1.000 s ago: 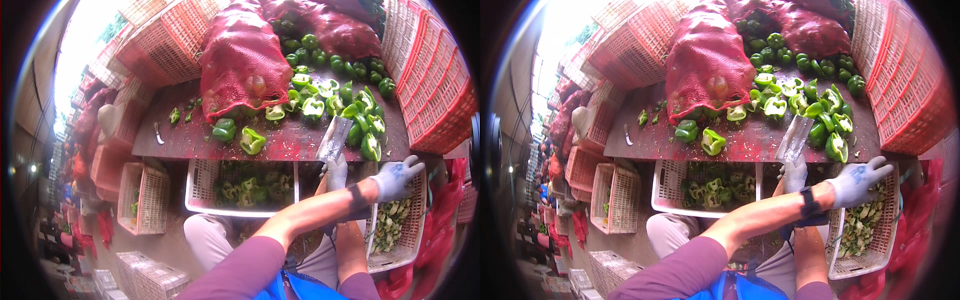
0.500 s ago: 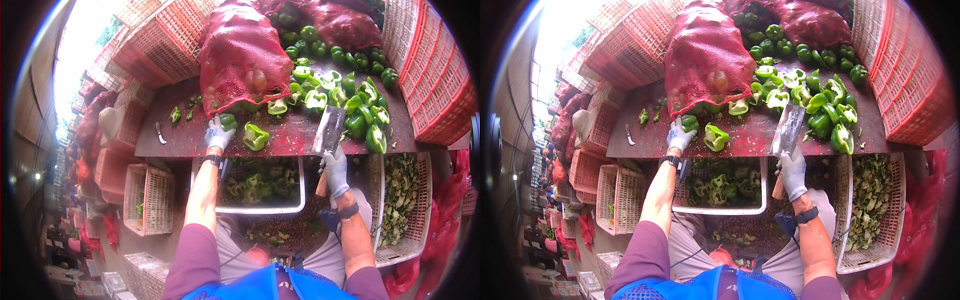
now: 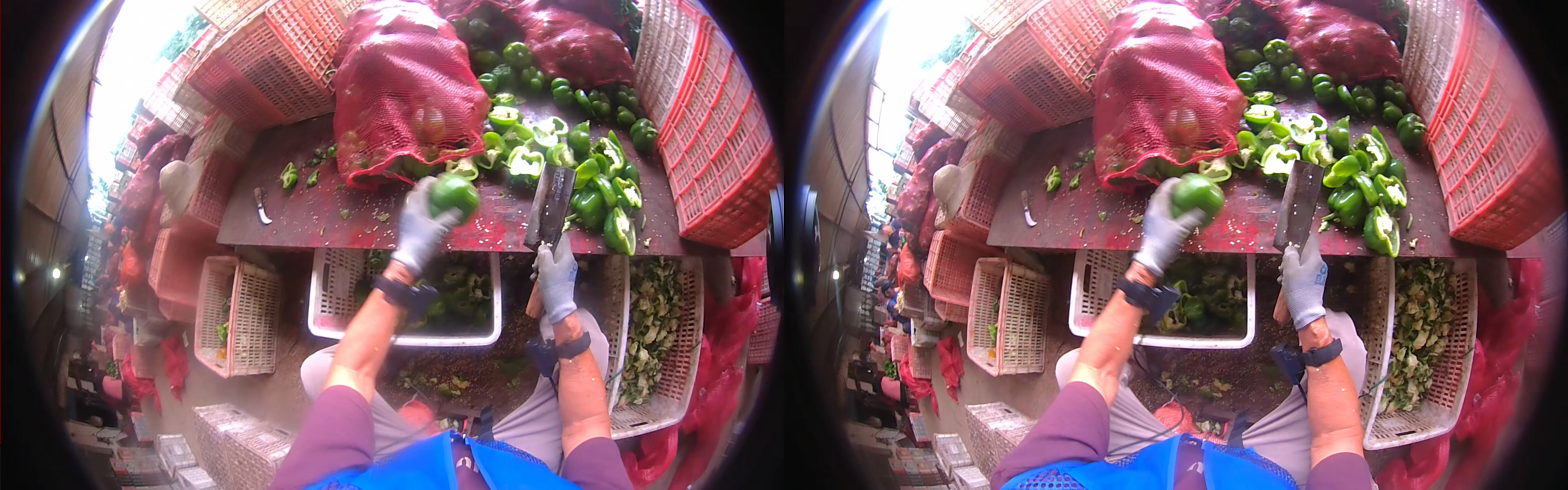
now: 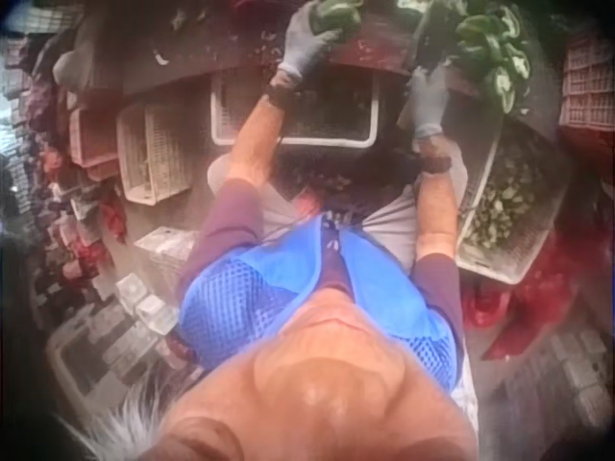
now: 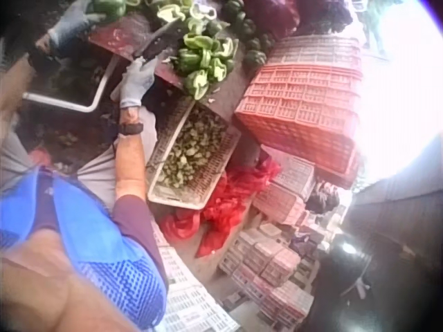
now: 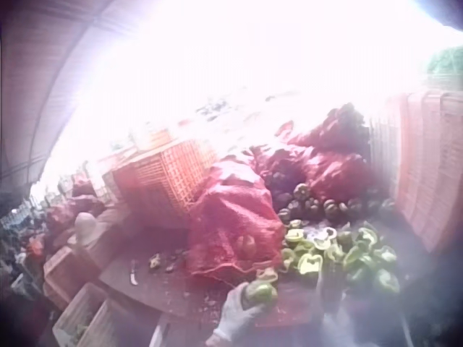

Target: Chopping green peppers and sorting the pieces into a white bin.

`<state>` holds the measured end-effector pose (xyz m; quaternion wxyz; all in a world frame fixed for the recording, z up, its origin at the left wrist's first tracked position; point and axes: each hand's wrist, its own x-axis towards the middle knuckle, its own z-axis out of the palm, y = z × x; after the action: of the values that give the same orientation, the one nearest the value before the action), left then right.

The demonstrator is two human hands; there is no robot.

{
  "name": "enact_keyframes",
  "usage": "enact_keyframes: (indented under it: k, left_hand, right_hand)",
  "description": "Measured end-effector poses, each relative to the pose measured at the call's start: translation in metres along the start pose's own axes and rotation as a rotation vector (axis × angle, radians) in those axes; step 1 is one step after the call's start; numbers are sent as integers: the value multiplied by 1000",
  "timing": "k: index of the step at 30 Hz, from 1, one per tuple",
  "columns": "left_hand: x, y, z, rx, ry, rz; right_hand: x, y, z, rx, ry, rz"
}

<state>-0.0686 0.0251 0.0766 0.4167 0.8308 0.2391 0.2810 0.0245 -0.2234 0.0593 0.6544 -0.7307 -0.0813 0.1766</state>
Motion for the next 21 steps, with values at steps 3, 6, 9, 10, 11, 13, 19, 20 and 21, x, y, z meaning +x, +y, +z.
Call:
enact_keyframes:
  k: [3, 6, 9, 10, 11, 13, 19, 20, 21]
  left_hand:
    - [-21, 10, 62, 234, -125, 222]
    - [-25, 0, 102, 297, -196, 144]
    - [-21, -6, 110, 328, -195, 157]
    - [-20, -8, 110, 335, -202, 162]
    - [-21, -10, 109, 321, -218, 134]
    - [-21, -10, 106, 337, -251, 116]
    - [-16, 1, 93, 356, -403, 6]
    - [-15, -2, 94, 352, -404, 7]
    - [-14, -5, 92, 357, -400, 38]
  right_hand:
    - [-4, -4, -4, -179, 7, -61]
    - [-5, -2, -10, -569, 73, -272]
    - [-3, 2, -19, -700, 26, -326]
    - [-4, 2, -20, -717, 8, -316]
    - [-6, 2, -22, -736, -13, -304]
    - [-10, 1, -23, -834, -61, -361]
    - [-20, -3, -34, -961, -190, -285]
    - [-19, -2, -35, -983, -210, -267]
    - [-17, 0, -32, -966, -233, -235]
